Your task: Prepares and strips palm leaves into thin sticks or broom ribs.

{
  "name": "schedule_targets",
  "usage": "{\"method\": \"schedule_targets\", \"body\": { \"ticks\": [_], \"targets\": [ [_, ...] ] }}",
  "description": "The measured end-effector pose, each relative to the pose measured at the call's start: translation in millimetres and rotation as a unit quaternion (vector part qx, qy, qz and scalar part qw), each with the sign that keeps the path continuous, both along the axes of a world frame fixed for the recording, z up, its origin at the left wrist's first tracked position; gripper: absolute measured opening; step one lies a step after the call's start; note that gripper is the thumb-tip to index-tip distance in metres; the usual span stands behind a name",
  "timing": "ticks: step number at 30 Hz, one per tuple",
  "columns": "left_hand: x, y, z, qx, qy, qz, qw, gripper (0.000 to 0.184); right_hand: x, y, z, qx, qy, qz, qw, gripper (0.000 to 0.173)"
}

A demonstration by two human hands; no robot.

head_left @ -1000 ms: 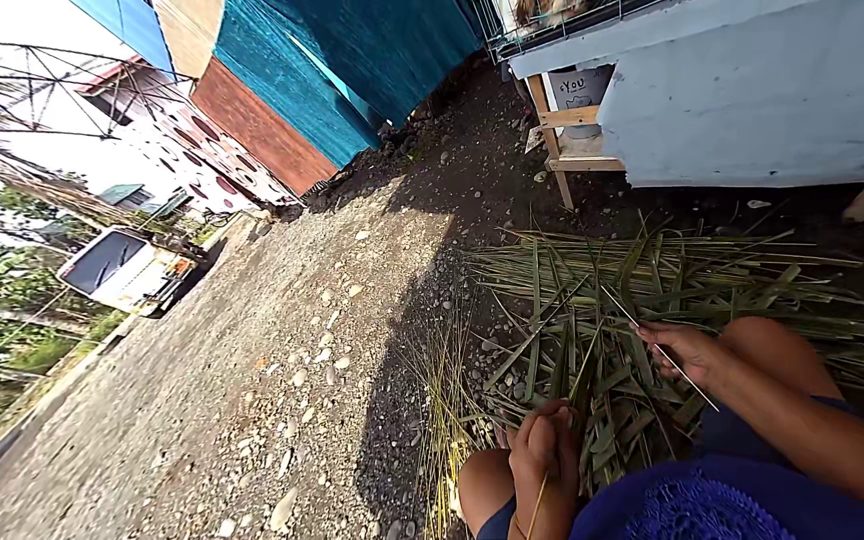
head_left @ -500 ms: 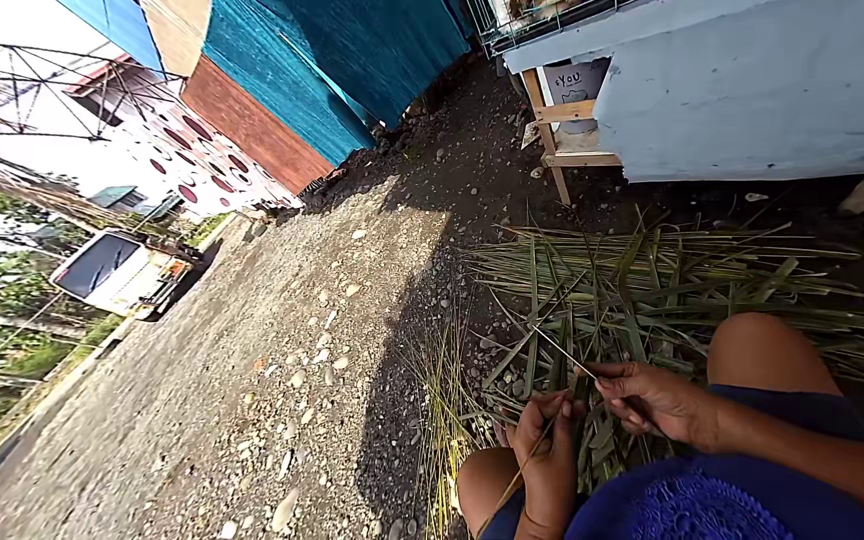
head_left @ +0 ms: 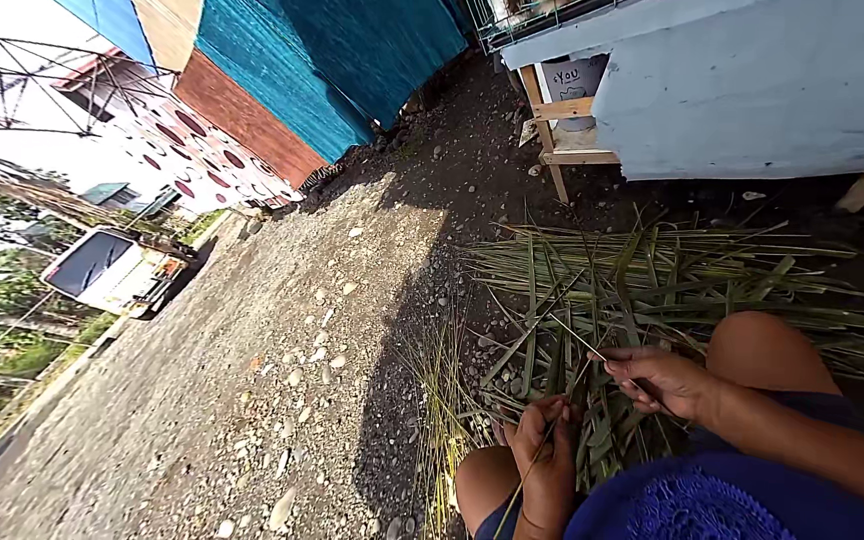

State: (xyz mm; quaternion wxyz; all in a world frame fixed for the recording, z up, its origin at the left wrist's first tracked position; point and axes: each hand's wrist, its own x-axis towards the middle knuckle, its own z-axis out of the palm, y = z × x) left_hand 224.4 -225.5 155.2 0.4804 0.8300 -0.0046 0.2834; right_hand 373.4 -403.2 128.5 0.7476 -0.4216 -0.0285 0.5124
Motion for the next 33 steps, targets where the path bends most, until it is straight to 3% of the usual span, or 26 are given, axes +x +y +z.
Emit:
{"method": "schedule_targets", "body": {
  "ticks": [5, 11, 17, 21, 24, 27, 29, 33],
  "targets": [
    [0.0, -0.9, 3.0, 0.108, -0.014, -0.008, 0.994, 0.009, -22.9, 1.7, 20.2, 0.056, -0.013, 0.114, 0.992, 0.032],
    [-7.9, 0.9, 12.3, 0.15, -0.041, -0.044, 0.987, 0.011, 5.2, 1.7, -4.1, 0.05, 0.102, -0.046, 0.992, 0.022],
    [-17.6, 6.9, 20.2, 0.127, -0.035, 0.009, 0.991, 0.007, 53.5, -11.5, -49.5, -0.16, 0.071, -0.272, 0.946, 0.025],
    [-20.2, 19.7, 24.3, 0.054, -0.011, 0.058, 0.997, 0.008, 53.4, -16.6, -55.9, -0.219, -0.003, -0.244, 0.945, 0.032],
    [-28.5, 40.6, 48.4, 0.062, -0.078, 0.136, 0.986, 0.005, 51.6, -12.5, -59.6, -0.253, -0.063, -0.207, 0.943, 0.034],
    [-53.9, 67.2, 88.3, 0.1, -0.188, 0.201, 0.956, 0.008, 53.9, -12.6, -66.0, -0.279, -0.057, -0.213, 0.935, 0.035],
    [-77.9, 79.9, 109.5, 0.148, -0.233, 0.279, 0.92, 0.02, 53.8, -11.8, -65.0, -0.284, -0.064, -0.211, 0.933, 0.034],
    [-118.0, 118.8, 125.1, 0.279, -0.187, 0.476, 0.813, 0.038, 48.1, -8.1, -66.0, -0.299, -0.13, -0.172, 0.929, 0.034]
  ]
}}
